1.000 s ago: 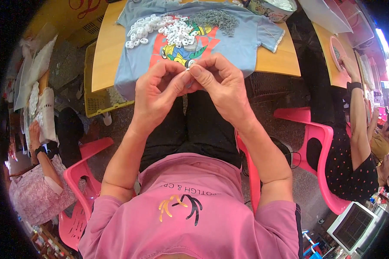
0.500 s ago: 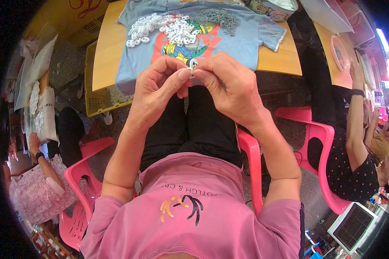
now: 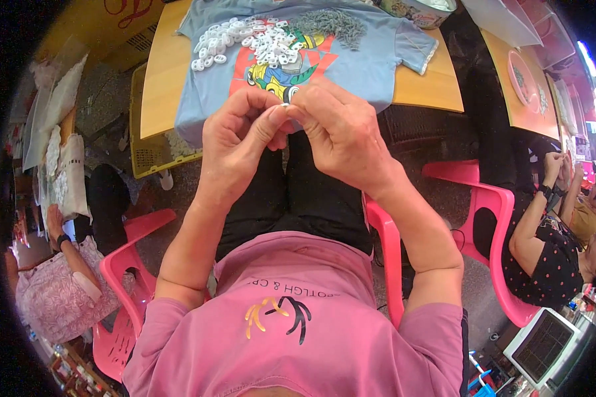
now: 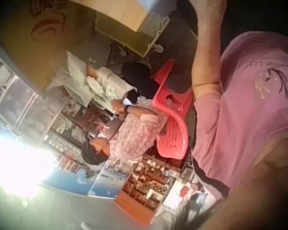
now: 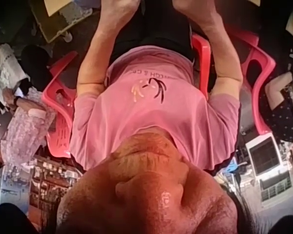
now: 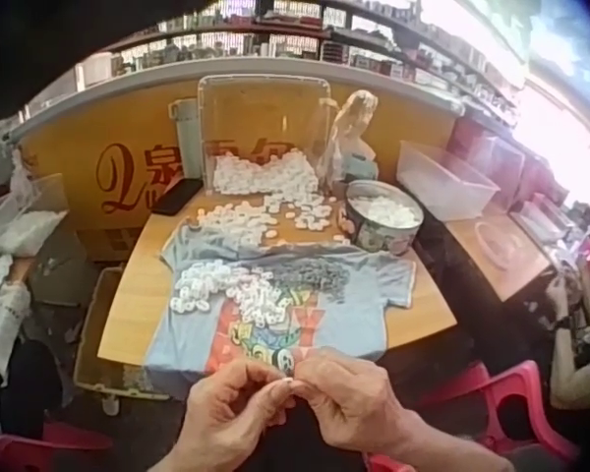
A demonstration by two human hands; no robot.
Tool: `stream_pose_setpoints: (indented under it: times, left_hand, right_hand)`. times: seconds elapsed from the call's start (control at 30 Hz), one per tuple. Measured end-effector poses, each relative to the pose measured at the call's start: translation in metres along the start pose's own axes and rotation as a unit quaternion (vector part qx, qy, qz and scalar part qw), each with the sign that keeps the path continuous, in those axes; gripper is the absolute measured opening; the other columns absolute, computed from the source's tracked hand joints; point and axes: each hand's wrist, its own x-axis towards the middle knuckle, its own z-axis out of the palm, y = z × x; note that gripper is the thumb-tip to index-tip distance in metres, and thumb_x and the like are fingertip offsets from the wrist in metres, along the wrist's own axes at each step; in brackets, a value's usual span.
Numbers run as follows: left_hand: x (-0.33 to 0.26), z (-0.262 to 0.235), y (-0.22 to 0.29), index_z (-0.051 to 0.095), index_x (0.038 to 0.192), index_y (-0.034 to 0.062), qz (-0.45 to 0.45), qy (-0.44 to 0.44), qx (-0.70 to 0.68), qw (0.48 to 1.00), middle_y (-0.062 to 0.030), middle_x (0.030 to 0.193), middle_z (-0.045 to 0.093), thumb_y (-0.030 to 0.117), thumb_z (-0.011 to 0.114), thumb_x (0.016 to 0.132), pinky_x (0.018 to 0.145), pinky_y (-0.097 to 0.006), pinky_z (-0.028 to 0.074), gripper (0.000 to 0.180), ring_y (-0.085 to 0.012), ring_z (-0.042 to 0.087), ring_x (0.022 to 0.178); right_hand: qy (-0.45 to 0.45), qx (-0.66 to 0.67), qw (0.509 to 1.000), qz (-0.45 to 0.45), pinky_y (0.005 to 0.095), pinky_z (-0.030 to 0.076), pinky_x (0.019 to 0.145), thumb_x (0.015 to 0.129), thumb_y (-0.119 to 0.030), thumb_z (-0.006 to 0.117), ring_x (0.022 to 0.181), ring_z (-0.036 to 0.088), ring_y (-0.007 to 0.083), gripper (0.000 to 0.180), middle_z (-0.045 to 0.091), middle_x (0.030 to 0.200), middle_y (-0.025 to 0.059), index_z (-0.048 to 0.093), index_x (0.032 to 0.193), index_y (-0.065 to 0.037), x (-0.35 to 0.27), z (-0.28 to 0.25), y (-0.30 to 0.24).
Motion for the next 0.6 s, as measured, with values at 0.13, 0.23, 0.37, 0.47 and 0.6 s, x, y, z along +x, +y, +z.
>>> stream_pose_setpoints:
  times: [0.13, 0.23, 0.37, 0.47, 0.6]
  left_hand:
    - [0.008, -0.006, -0.016, 0.059, 0.099, 0.0009, -0.046, 0.008, -0.018, 0.999, -0.0032, 0.083, 0.065, 0.015, 0.062, 0.096, 0.063, -0.021, 0.046, 0.015, -0.0072, 0.057, 0.069]
    - [0.012, -0.009, -0.022, 0.059, 0.098, 0.0017, -0.064, 0.004, -0.043, 0.997, -0.0034, 0.082, 0.064, 0.017, 0.062, 0.096, 0.062, -0.022, 0.046, 0.016, -0.0083, 0.057, 0.068]
    - [0.011, -0.008, -0.018, 0.059, 0.098, 0.0024, -0.082, -0.008, -0.045, 0.996, -0.0035, 0.081, 0.064, 0.017, 0.062, 0.096, 0.061, -0.022, 0.045, 0.015, -0.0089, 0.057, 0.067]
    - [0.012, -0.007, -0.017, 0.059, 0.097, 0.0012, -0.081, -0.011, -0.054, 0.995, -0.0034, 0.08, 0.062, 0.019, 0.063, 0.095, 0.06, -0.022, 0.046, 0.019, -0.0081, 0.057, 0.067]
    - [0.01, -0.009, -0.013, 0.059, 0.097, 0.0016, -0.089, -0.021, -0.054, 0.994, -0.003, 0.08, 0.062, 0.02, 0.063, 0.095, 0.06, -0.022, 0.046, 0.019, -0.0078, 0.057, 0.067]
  right_hand:
    - [-0.021, 0.037, 0.995, 0.087, 0.0298, 0.046, 0.057, 0.094, -0.007, 0.06, 0.064, 0.059, 0.0197, 0.009, 0.057, 0.076, 0.0103, 0.06, 0.092, 0.002, -0.005, 0.007, 0.011]
    - [-0.039, 0.007, 0.997, 0.065, 0.0315, 0.046, 0.058, 0.094, -0.01, 0.06, 0.066, 0.06, 0.0224, 0.012, 0.057, 0.077, 0.0115, 0.06, 0.092, 0.002, -0.001, 0.0, 0.013]
    - [-0.055, -0.021, 0.998, 0.029, 0.0339, 0.046, 0.059, 0.094, -0.013, 0.062, 0.069, 0.06, 0.0273, 0.014, 0.057, 0.079, 0.0132, 0.059, 0.093, 0.001, 0.002, -0.017, 0.017]
    - [-0.082, -0.067, 0.994, 0.007, 0.0366, 0.046, 0.06, 0.092, -0.014, 0.062, 0.07, 0.058, 0.0321, 0.015, 0.057, 0.082, 0.0138, 0.057, 0.096, 0.0, 0.005, -0.027, 0.018]
    - [-0.118, -0.1, 0.985, -0.07, 0.0387, 0.046, 0.06, 0.089, -0.011, 0.064, 0.071, 0.057, 0.0334, 0.014, 0.057, 0.085, 0.0131, 0.056, 0.095, -0.001, 0.008, -0.03, 0.022]
